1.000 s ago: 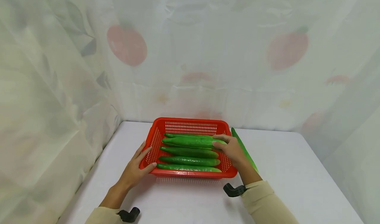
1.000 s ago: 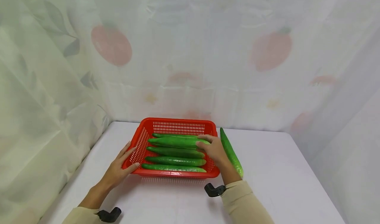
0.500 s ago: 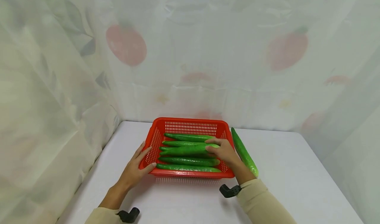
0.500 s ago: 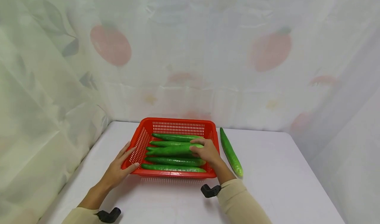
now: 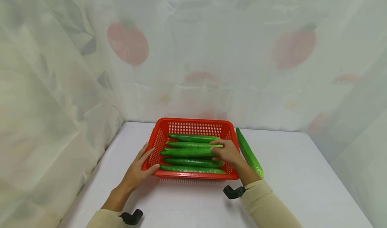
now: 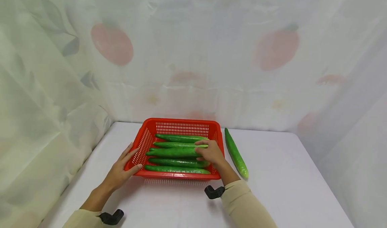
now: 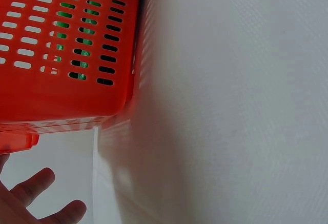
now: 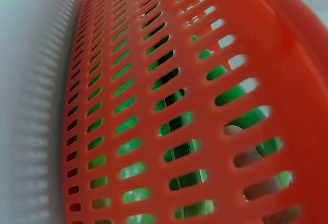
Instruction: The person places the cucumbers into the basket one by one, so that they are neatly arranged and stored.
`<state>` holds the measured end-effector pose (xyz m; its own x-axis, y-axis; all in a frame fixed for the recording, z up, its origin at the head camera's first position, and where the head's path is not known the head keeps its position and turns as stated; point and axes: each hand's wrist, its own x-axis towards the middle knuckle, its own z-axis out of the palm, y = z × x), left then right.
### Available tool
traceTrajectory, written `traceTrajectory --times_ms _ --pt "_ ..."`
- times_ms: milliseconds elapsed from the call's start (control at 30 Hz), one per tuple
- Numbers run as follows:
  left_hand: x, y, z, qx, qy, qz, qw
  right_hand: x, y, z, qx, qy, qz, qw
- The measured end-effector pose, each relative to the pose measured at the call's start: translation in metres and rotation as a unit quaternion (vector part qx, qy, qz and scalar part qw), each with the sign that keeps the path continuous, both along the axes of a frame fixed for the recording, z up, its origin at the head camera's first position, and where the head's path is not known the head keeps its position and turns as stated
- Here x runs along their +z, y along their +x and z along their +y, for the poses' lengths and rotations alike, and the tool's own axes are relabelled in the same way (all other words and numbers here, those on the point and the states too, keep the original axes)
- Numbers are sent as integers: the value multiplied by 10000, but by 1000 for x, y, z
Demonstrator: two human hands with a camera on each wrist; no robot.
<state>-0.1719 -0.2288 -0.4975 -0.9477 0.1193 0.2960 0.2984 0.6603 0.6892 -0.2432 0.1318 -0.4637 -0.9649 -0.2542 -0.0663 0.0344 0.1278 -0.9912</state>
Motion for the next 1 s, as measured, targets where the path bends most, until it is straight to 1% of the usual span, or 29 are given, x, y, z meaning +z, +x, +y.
traceTrajectory --times_ms 267,433,500,667,867,1000 --pt "-1 -3 -1 19 71 7 10000 6 2 1 -175 -309 -22 9994" --pt "-3 -4 -1 27 70 -21 10000 8 5 5 -198 -640 -83 9977" --pt "-3 -4 -1 29 70 -33 10000 11 7 9 -208 -775 -62 9968" --pt "-1 -2 0 26 99 -42 9999 29 15 20 -265 -858 292 9955" --pt "0 0 0 30 87 -56 9999 53 27 35 -363 -813 797 9928" --pt "0 0 0 44 90 -58 9999 63 32 46 -448 -780 1105 9898"
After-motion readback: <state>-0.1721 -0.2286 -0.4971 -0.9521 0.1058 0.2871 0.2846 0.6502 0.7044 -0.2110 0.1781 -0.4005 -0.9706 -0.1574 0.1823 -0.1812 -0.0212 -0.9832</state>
